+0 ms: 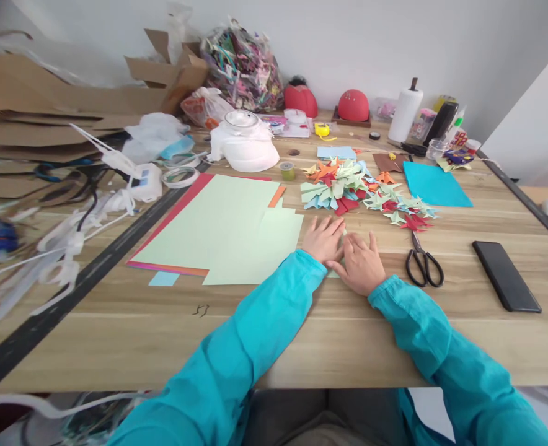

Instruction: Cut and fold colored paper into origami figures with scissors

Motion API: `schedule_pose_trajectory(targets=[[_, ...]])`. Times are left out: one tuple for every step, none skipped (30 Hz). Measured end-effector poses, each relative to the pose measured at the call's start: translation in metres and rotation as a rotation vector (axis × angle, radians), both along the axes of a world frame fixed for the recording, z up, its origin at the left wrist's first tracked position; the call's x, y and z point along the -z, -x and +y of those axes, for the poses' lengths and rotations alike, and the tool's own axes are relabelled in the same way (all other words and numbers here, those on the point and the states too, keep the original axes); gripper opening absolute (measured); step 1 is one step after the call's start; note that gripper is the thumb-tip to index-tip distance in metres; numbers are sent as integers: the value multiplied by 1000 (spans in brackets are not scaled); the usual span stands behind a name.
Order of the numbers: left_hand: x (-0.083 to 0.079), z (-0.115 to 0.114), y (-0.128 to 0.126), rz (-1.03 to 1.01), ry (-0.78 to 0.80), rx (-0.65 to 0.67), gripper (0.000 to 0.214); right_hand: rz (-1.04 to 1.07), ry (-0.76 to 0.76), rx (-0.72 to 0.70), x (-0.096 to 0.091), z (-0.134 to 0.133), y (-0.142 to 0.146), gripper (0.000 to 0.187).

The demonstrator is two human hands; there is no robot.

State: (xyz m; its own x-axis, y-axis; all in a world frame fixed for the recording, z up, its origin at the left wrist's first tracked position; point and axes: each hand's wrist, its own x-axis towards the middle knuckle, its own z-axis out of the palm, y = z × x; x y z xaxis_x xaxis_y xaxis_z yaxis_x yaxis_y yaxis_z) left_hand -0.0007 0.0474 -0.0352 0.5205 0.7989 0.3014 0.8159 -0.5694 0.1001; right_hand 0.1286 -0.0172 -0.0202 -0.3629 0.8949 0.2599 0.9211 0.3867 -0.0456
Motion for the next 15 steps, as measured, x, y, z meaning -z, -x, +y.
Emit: schedule_pose_trajectory(targets=[[0,2,0,1,1,-3,46,-16,-14,10,1,2,1,62],[-1,4,-1,5,1,-1,44,-27,-26,16,2,3,2,62],[-2,5,-1,13,-1,8,42,-33,-38,18,2,5,3,61],[-2,6,-2,22,-6,23,40,-36,-49,18,2,6,3,61],[-3,6,-2,31,-15,40,38,-38,-57,16,3,7,4,60],[-3,6,-2,39,-25,57,37,-39,-64,13,3,7,3,61],[-2,5,-1,47,-34,70,35,-40,-68,10,3,7,3,61],[-1,4,-1,54,-36,78,34,-43,-68,4,2,7,2,62],[0,3,0,61,-31,88,33,-46,-63,-4,2,6,1,64],[1,2,1,67,-18,101,32,-47,-53,-15,2,6,-1,65],[2,1,2,70,1,113,31,-47,-38,-26,1,7,-3,65],[2,0,2,72,22,126,31,-46,-21,-35,1,8,-5,64],[3,-1,2,73,40,142,30,-45,-4,-42,0,9,-7,64],[2,-1,2,76,55,159,30,-45,11,-46,0,12,-9,64],[1,-1,2,81,67,176,30,-45,24,-49,-1,14,-10,64]])
